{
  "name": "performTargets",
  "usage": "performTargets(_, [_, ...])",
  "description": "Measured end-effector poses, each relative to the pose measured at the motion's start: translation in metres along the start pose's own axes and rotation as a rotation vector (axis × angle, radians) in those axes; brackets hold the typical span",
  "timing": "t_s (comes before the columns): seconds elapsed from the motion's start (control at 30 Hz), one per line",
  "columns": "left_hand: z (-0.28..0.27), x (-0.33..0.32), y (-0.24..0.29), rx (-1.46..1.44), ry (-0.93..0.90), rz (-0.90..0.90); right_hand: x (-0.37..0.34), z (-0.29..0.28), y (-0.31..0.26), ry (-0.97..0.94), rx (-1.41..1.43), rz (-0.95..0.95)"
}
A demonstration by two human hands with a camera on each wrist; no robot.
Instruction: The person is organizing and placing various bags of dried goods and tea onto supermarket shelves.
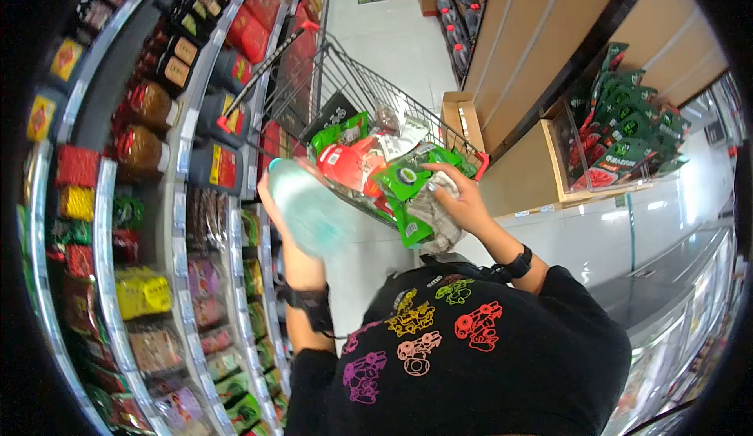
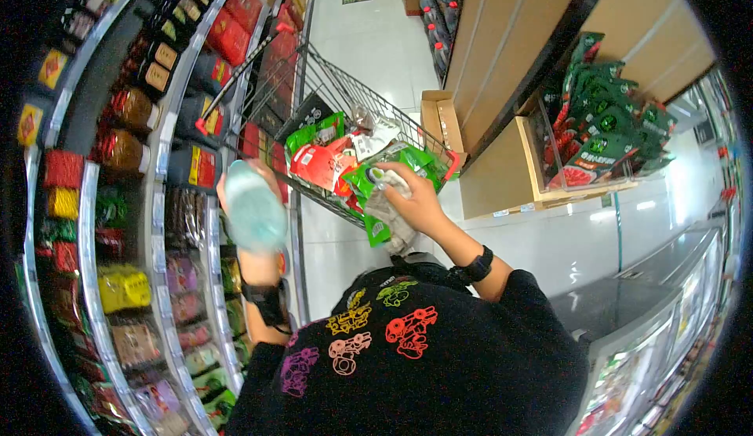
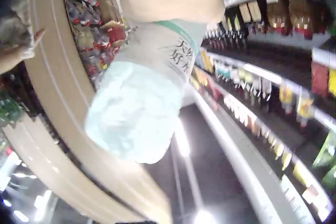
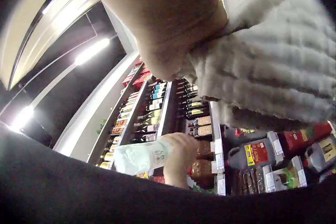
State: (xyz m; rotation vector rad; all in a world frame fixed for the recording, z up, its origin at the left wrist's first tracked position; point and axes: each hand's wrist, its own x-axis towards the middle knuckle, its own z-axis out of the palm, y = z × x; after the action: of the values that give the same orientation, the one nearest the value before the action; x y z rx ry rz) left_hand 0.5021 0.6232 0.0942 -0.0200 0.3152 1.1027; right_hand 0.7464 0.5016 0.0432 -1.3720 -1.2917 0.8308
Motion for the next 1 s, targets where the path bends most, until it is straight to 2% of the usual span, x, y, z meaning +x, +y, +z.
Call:
performTargets(0.03, [0.013, -0.013, -0.016, 0.091, -0.076, -0.025, -0.004, -0.003, 0.003, 0.014, 0.024, 0.034])
performTargets(0.07, [0.016, -0.02, -0.031, 0.372, -0.01, 0.102, -0.006, -0.004, 0.014, 0.032, 0.084, 0.097])
performTargets(0.17, [0.014, 0.004, -0.033, 0.33, 0.056, 0.15, -0.01, -0.011, 0.036, 0.071, 0.128, 0.124])
performTargets(0.23, [0.012, 0.017, -0.03, 0.273, 0.21, 0.156, -0.01, -0.023, 0.031, 0.052, 0.18, 0.175])
performTargets(0.33, [0.019, 0.0, -0.068, 0.576, -0.139, 0.216, -0.015, -0.033, 0.046, -0.027, 0.249, 0.256])
performTargets(0.37, [0.018, 0.005, -0.072, 0.638, -0.189, 0.26, -0.017, -0.035, 0.049, -0.103, 0.268, 0.255])
performTargets(0.43, [0.01, 0.022, -0.073, 0.766, -0.184, 0.308, -0.017, -0.035, 0.05, -0.242, 0.307, 0.248])
performTargets(0.47, [0.006, 0.03, -0.075, 0.835, -0.155, 0.349, -0.016, -0.038, 0.046, -0.31, 0.149, 0.187])
performTargets(0.57, [-0.013, 0.042, -0.084, 1.064, -0.081, 0.437, -0.01, -0.037, 0.034, -0.315, 0.056, 0.055])
performTargets(0.6, [-0.018, 0.045, -0.092, 1.138, -0.073, 0.466, -0.008, -0.034, 0.043, -0.365, 0.04, 0.046])
performTargets(0.63, [-0.02, 0.048, -0.101, 1.21, -0.068, 0.499, -0.006, -0.029, 0.045, -0.395, 0.012, 0.116])
performTargets(0.67, [-0.021, 0.05, -0.11, 1.192, -0.078, 0.453, -0.005, -0.021, 0.046, -0.424, -0.014, 0.186])
performTargets(0.7, [-0.034, 0.059, -0.113, 1.302, -0.074, 0.439, -0.005, -0.011, 0.047, -0.454, -0.036, 0.258])
performTargets(0.73, [-0.054, 0.069, -0.119, 1.27, -0.053, 0.35, -0.007, 0.004, 0.065, -0.369, -0.146, 0.232])
performTargets(0.77, [-0.067, 0.073, -0.126, 1.414, -0.076, 0.362, -0.006, 0.013, 0.075, -0.351, -0.17, 0.261])
performTargets(0.83, [-0.068, 0.069, -0.143, 1.482, -0.123, 0.281, 0.004, 0.029, 0.089, -0.317, -0.225, 0.314])
performTargets(0.87, [-0.077, 0.072, -0.144, 1.534, -0.17, 0.247, 0.008, 0.034, 0.099, -0.256, -0.161, 0.27])
performTargets(1.0, [-0.091, 0.112, -0.113, 1.549, -0.296, 0.043, 0.046, 0.045, 0.089, -0.393, -0.124, 0.509])
